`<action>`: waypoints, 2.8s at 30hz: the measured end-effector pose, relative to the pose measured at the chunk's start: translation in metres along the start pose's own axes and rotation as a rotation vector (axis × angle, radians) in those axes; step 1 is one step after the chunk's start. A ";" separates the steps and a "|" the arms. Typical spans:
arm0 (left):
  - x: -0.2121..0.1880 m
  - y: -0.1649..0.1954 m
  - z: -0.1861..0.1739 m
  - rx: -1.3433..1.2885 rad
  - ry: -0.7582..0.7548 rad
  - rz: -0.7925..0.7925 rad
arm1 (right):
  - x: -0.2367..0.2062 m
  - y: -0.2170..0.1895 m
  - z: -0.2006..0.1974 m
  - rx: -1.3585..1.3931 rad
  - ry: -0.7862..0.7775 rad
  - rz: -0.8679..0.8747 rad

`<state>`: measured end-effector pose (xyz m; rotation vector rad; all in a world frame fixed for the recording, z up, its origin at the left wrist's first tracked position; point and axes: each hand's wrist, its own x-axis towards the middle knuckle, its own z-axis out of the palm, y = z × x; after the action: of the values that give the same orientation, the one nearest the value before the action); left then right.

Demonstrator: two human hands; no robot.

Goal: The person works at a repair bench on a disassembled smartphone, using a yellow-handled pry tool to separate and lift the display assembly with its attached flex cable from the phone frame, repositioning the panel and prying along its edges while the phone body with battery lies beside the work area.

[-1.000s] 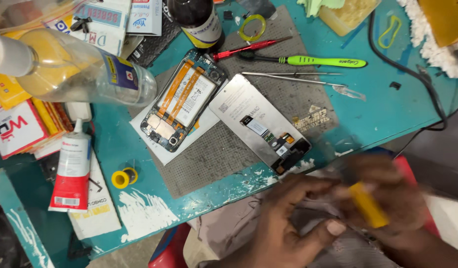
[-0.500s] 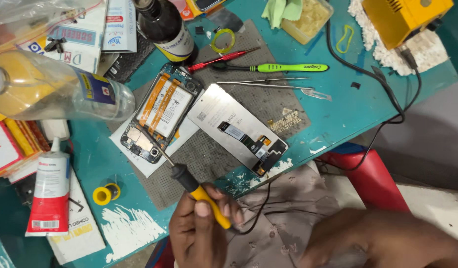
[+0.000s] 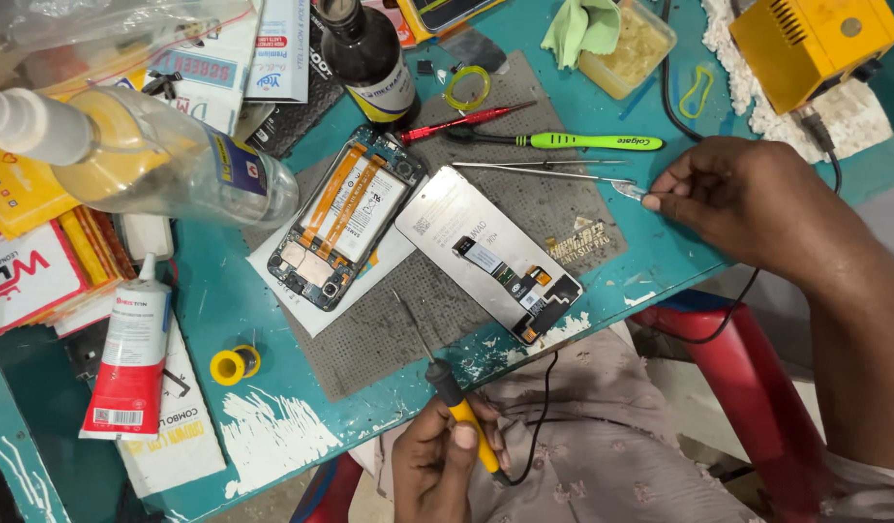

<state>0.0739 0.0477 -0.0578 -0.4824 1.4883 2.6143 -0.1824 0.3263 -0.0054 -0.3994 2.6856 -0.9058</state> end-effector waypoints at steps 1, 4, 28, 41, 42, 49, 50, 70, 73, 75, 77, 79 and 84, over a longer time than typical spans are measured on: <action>0.000 -0.001 0.000 -0.004 0.004 -0.006 | 0.001 -0.002 -0.001 0.017 -0.020 0.005; 0.002 -0.004 0.001 -0.019 0.005 0.011 | -0.004 -0.013 -0.001 -0.167 -0.014 -0.050; 0.000 -0.033 -0.019 0.032 0.010 -0.035 | 0.088 -0.004 -0.019 0.338 0.405 -0.485; 0.000 -0.025 -0.012 0.067 0.035 -0.135 | 0.105 0.039 0.001 0.296 0.437 -0.639; 0.000 -0.025 -0.012 0.070 0.037 -0.133 | 0.104 0.038 0.001 0.300 0.435 -0.639; 0.002 -0.025 -0.011 0.054 0.024 -0.104 | 0.096 0.022 -0.003 0.627 0.448 -0.305; 0.002 -0.025 -0.010 0.051 0.016 -0.095 | 0.094 0.019 -0.004 0.698 0.445 -0.285; 0.066 0.025 0.042 -0.284 -0.188 -0.237 | 0.003 -0.020 0.050 0.657 -0.042 0.046; 0.068 0.025 0.046 -0.308 -0.186 -0.278 | 0.007 -0.028 0.051 0.614 -0.057 0.055; 0.067 0.025 0.045 -0.342 -0.186 -0.277 | 0.008 -0.030 0.053 0.592 -0.063 0.053; 0.068 0.025 0.044 -0.359 -0.171 -0.291 | 0.007 -0.031 0.054 0.585 -0.058 0.041; 0.066 0.024 0.043 -0.360 -0.134 -0.328 | 0.007 -0.032 0.055 0.615 -0.086 -0.007; 0.063 0.023 0.039 -0.368 -0.161 -0.299 | 0.007 -0.036 0.059 0.556 -0.101 -0.049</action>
<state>-0.0001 0.0645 -0.0403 -0.4678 0.8169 2.6098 -0.1627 0.2645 -0.0293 -0.3682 2.2125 -1.5357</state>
